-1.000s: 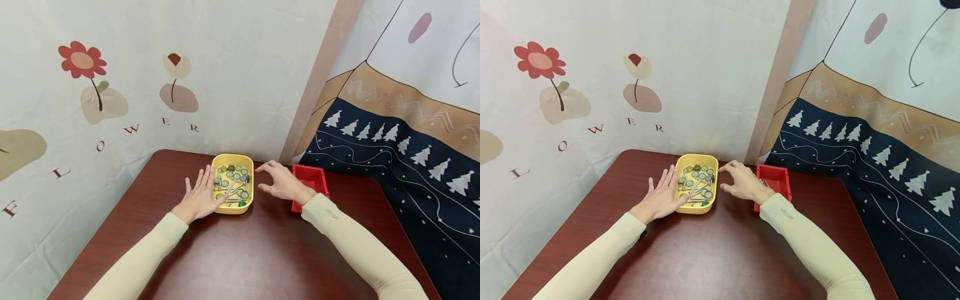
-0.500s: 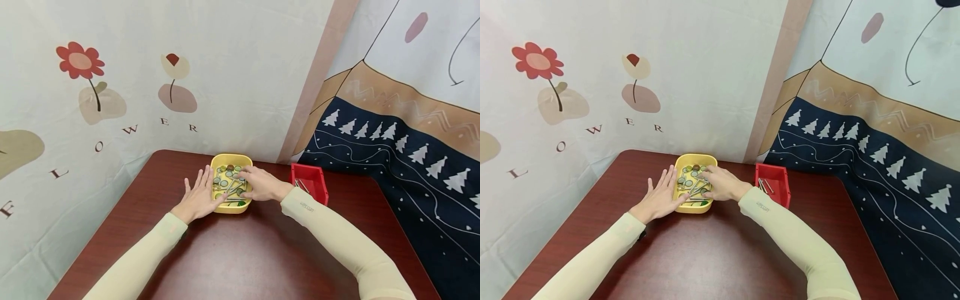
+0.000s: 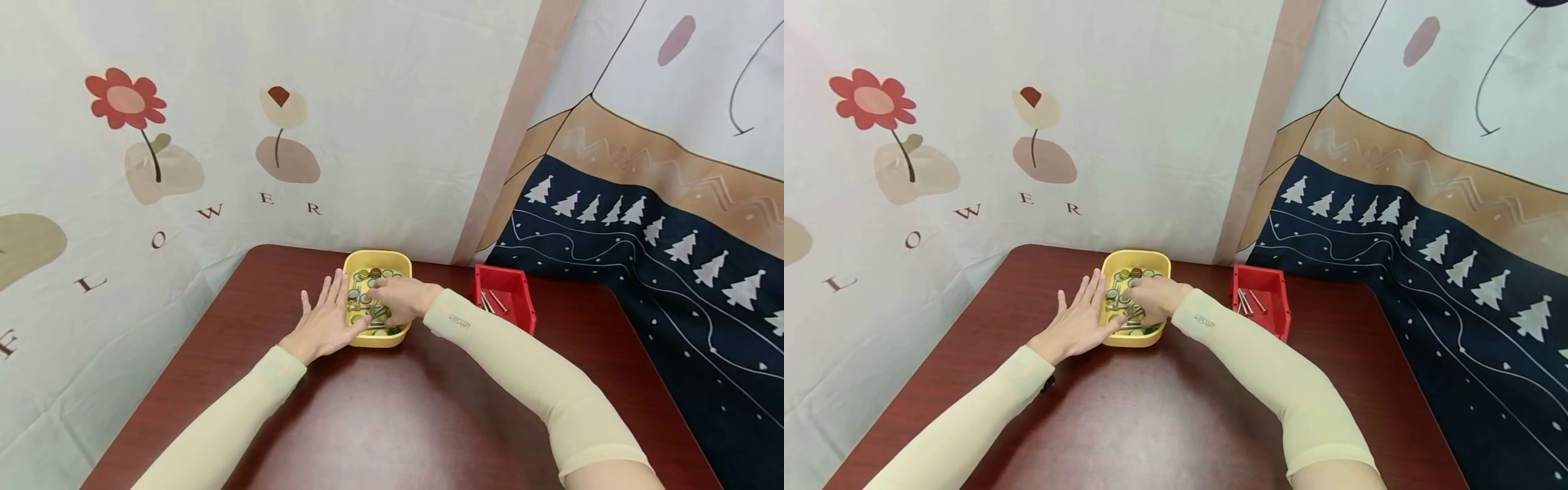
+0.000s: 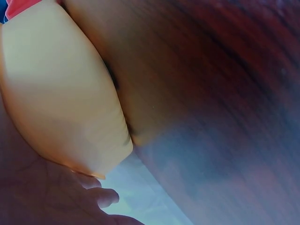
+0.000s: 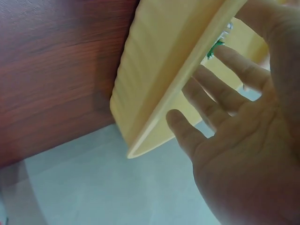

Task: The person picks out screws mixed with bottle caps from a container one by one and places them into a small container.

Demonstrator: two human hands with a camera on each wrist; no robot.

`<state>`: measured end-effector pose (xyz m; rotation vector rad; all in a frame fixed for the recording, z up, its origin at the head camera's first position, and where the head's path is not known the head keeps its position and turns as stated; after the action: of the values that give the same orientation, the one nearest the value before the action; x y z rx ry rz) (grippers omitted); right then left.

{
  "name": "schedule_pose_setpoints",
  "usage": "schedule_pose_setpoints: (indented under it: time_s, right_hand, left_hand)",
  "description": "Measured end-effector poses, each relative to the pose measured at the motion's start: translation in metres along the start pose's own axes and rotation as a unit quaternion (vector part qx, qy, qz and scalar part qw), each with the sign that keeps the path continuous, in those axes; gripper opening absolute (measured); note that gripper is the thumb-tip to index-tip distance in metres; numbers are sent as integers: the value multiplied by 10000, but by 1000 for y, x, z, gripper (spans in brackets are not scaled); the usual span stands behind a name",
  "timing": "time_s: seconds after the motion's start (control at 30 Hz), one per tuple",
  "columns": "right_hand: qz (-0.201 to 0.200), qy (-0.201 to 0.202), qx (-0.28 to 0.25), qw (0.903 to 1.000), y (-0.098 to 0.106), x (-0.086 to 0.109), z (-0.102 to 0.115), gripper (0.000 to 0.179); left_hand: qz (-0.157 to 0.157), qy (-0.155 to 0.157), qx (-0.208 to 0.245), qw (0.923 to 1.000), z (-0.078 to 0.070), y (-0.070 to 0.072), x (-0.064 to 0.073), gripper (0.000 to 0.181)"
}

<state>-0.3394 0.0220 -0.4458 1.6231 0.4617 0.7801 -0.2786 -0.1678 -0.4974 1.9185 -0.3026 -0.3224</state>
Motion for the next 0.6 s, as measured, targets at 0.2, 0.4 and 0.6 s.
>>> schedule_pose_setpoints:
  time_s: [0.2, 0.4, 0.6]
  right_hand:
    - [356, -117, 439, 9983, -3, -13, 12, 58]
    - [434, -247, 679, 9964, -3, -19, 17, 59]
    - [432, -229, 957, 9942, -5, -28, 22, 56]
  left_hand:
    - [5, 12, -25, 10000, -1, -2, 2, 112]
    - [-23, 28, -26, 10000, -2, -3, 1, 113]
    - [-39, 60, -68, 10000, 0, -2, 1, 114]
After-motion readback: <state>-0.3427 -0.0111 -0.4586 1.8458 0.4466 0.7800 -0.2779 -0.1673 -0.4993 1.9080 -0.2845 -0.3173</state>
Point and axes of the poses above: each hand's wrist, its own x-axis away from the middle knuckle, its own y-axis out of the back of the hand, z = x × y, the point moved 3 cm from there along -x, towards the middle knuckle, and after that the axes turned 9 degrees about -y, right-handed, at the moved point
